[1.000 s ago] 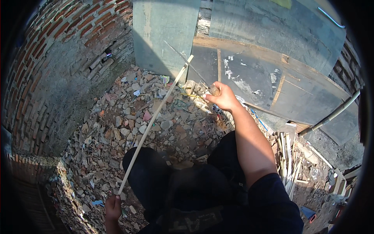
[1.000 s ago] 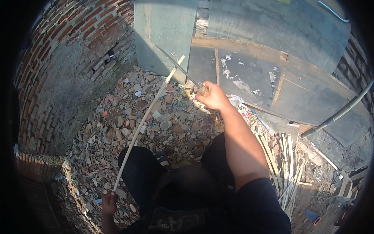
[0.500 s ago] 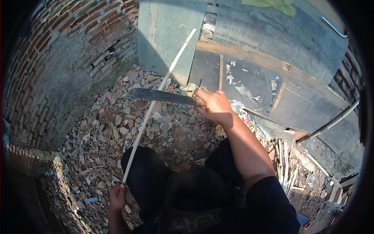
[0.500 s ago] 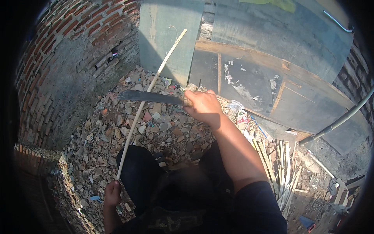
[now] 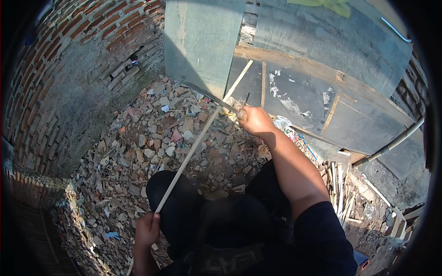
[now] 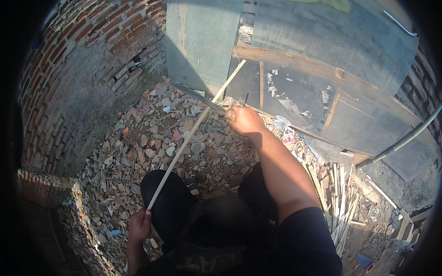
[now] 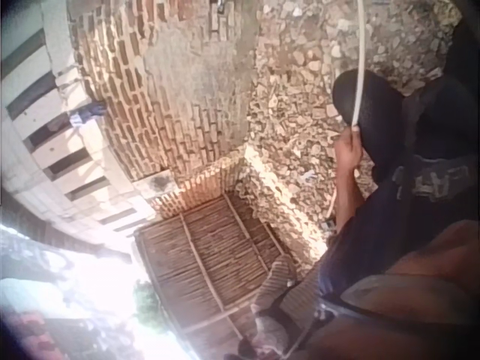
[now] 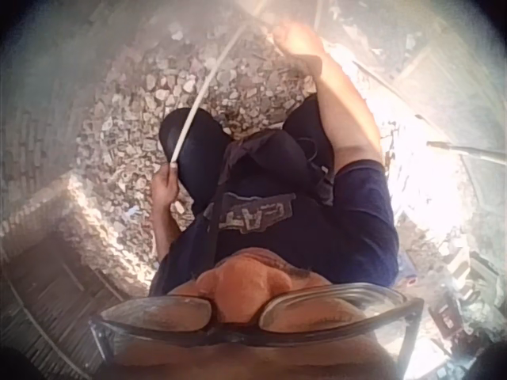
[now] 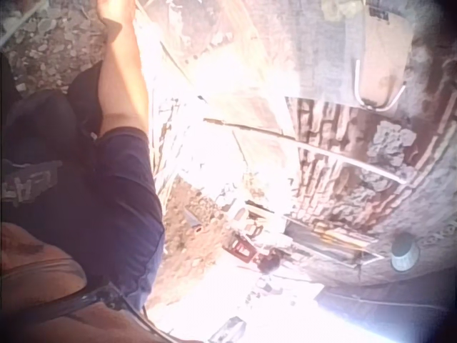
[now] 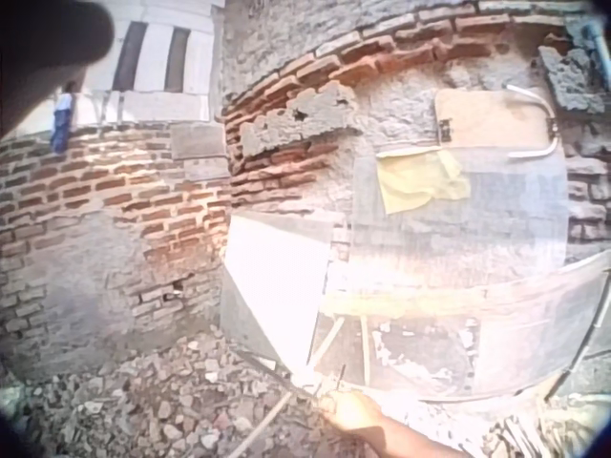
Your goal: The person holds a thin wooden stick in one hand and repeatedly scrapes and shapes it using a knife.
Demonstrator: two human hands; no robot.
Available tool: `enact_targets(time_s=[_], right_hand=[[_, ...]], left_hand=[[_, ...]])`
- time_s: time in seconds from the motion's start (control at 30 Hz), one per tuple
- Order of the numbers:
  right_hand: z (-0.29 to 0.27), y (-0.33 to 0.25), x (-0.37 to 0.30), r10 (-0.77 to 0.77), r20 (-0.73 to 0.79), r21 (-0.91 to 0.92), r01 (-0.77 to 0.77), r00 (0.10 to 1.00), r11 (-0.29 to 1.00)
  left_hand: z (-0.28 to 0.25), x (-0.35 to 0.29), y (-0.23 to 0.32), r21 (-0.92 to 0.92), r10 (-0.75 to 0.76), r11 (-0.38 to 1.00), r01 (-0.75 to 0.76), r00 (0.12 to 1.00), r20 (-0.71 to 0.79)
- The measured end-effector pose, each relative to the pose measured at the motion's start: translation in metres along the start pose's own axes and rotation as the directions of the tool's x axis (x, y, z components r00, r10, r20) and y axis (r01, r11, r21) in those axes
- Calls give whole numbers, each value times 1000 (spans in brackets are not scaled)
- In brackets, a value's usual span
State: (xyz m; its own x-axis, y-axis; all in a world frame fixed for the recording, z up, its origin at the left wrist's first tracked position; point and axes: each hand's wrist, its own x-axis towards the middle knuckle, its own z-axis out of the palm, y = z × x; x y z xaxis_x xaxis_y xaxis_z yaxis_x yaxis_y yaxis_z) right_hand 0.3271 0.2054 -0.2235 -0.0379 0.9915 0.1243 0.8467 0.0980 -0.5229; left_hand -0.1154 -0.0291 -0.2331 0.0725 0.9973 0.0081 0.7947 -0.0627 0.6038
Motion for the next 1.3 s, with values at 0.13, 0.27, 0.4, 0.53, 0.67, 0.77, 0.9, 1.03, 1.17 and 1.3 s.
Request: enact_targets(time_s=[0.13,0.27,0.4,0.53,0.67,0.77,0.9,1.03,1.17,1.3], right_hand=[[-4,-27,-12,-198,152,-22,203,968,979],[11,17,2,-143,82,-2,143,986,990],[21,30,9,-75,32,71,73,997,995],[10,2,3,-177,178,49,171,968,984],[7,51,10,103,73,75,-108,992,991],[9,61,11,258,42,209,-261,965,942],[-1,32,8,-18,71,90,12,997,996],[5,55,15,99,82,148,-110,992,983],[22,87,21,192,-168,378,-117,967,918],[-7,28,7,33,-101,210,-11,994,978]], left_hand=[[-8,-1,10,-109,-118,986,127,989,88],[-12,-15,-23,-274,-135,941,200,962,239],[-9,-28,-35,-281,-139,940,191,971,195],[-10,-31,-33,-202,-132,966,159,981,141],[-13,-20,-23,-150,-70,985,90,988,139],[-19,-15,-19,-120,-172,972,201,961,217],[-16,-20,-37,-275,-200,920,279,938,282],[-13,-17,-52,-425,-303,755,500,840,451],[-13,-11,-48,-386,-288,785,484,838,465],[-8,-18,-51,-459,-284,729,508,835,472]])
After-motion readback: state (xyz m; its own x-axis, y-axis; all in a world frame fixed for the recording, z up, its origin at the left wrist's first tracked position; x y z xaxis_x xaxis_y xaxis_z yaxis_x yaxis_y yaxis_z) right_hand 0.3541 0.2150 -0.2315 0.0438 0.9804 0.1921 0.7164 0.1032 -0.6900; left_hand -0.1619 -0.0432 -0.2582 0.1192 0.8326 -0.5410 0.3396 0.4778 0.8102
